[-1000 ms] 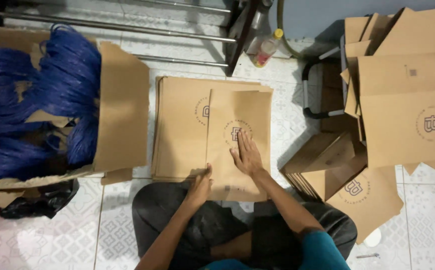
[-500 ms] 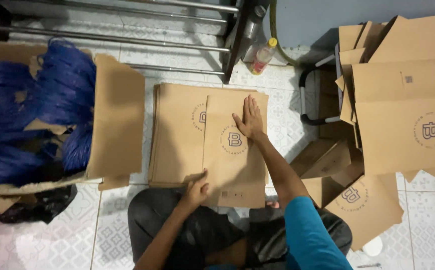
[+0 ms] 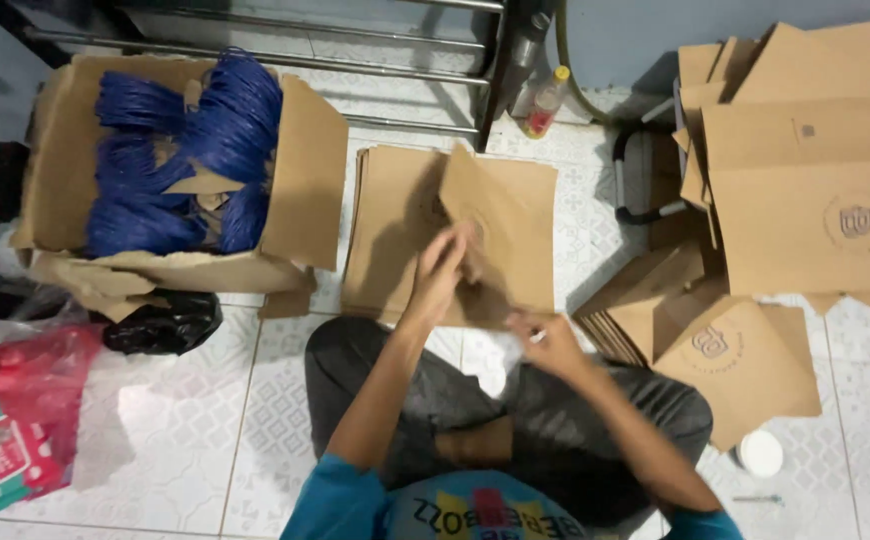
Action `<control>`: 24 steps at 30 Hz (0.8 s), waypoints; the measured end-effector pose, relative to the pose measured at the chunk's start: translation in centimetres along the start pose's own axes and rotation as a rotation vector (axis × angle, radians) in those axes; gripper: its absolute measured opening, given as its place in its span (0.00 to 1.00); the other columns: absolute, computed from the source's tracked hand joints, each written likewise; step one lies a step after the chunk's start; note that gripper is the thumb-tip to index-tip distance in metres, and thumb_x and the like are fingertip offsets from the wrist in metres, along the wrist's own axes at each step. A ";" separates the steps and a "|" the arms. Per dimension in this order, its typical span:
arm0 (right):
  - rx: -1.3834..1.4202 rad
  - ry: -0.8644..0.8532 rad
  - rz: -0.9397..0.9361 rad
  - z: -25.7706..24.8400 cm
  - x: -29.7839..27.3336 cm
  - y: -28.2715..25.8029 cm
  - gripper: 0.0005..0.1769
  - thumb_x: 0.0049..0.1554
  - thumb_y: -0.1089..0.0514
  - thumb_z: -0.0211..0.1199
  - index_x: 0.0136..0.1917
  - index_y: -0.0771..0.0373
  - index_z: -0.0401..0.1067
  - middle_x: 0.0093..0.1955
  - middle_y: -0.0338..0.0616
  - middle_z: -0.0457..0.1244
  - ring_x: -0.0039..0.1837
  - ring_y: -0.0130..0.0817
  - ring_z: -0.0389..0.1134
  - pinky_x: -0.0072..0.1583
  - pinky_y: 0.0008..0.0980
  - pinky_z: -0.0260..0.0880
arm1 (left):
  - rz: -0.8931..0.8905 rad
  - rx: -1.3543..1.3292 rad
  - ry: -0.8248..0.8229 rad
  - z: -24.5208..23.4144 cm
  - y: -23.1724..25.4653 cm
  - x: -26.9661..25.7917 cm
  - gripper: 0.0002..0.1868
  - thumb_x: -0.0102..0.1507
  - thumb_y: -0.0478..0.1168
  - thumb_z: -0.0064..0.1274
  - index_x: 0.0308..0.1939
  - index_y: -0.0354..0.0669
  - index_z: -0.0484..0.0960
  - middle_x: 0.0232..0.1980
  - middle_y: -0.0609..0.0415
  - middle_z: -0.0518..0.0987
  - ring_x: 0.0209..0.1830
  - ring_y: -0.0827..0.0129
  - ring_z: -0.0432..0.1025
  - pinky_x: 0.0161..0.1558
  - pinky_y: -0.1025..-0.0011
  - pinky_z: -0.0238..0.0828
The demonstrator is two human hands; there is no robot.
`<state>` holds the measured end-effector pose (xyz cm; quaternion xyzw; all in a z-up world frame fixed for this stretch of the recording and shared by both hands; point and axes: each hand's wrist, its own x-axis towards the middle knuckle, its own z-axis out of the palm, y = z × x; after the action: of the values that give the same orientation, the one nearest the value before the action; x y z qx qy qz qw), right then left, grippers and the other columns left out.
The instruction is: The person sits on the floor and folds flat brown paper bags into upright pouches. They pick up a bag, fold the bottom and side edges to form the base, and then fold the top edges inward to close the opening. The person repeats this process for several bags, placing the finished ones in a stack.
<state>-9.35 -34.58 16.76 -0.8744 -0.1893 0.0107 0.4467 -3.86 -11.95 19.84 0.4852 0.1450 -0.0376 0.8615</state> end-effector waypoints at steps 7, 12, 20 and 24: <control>-0.092 0.380 0.010 -18.5 4.4 -6.1 0.23 0.69 0.51 0.65 0.34 0.58 0.68 0.27 0.33 0.54 0.33 0.24 0.53 0.36 0.28 0.49 | 0.553 0.161 -0.429 5.7 10.5 -5.7 0.31 0.74 0.53 0.44 0.78 0.47 0.57 0.60 0.43 0.80 0.56 0.63 0.77 0.56 0.67 0.74; 0.027 0.212 -0.090 -25.7 5.8 -9.5 0.17 0.70 0.55 0.61 0.53 0.76 0.68 0.39 0.51 0.63 0.33 0.31 0.61 0.31 0.25 0.60 | 0.777 0.721 -0.159 6.1 11.0 -9.0 0.29 0.68 0.42 0.54 0.71 0.43 0.64 0.65 0.47 0.74 0.64 0.60 0.70 0.63 0.62 0.67; 0.282 0.168 -0.092 -26.6 5.3 -11.8 0.10 0.71 0.61 0.56 0.61 0.71 0.69 0.45 0.37 0.64 0.39 0.17 0.59 0.41 0.14 0.58 | 0.752 1.016 -0.263 5.3 4.2 -8.5 0.46 0.58 0.57 0.65 0.75 0.49 0.60 0.76 0.42 0.57 0.75 0.44 0.59 0.69 0.45 0.63; 0.285 0.134 -0.125 -26.2 5.5 -13.9 0.13 0.72 0.61 0.53 0.65 0.71 0.68 0.50 0.39 0.64 0.45 0.19 0.61 0.48 0.16 0.61 | 0.879 0.949 -0.318 7.8 5.1 -10.0 0.43 0.59 0.51 0.66 0.74 0.46 0.65 0.77 0.44 0.57 0.77 0.46 0.59 0.73 0.52 0.62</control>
<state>-3.77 -45.67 44.20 -0.7874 -0.2099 -0.0488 0.5775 -10.75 -16.62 30.70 0.8143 -0.2276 0.1860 0.5005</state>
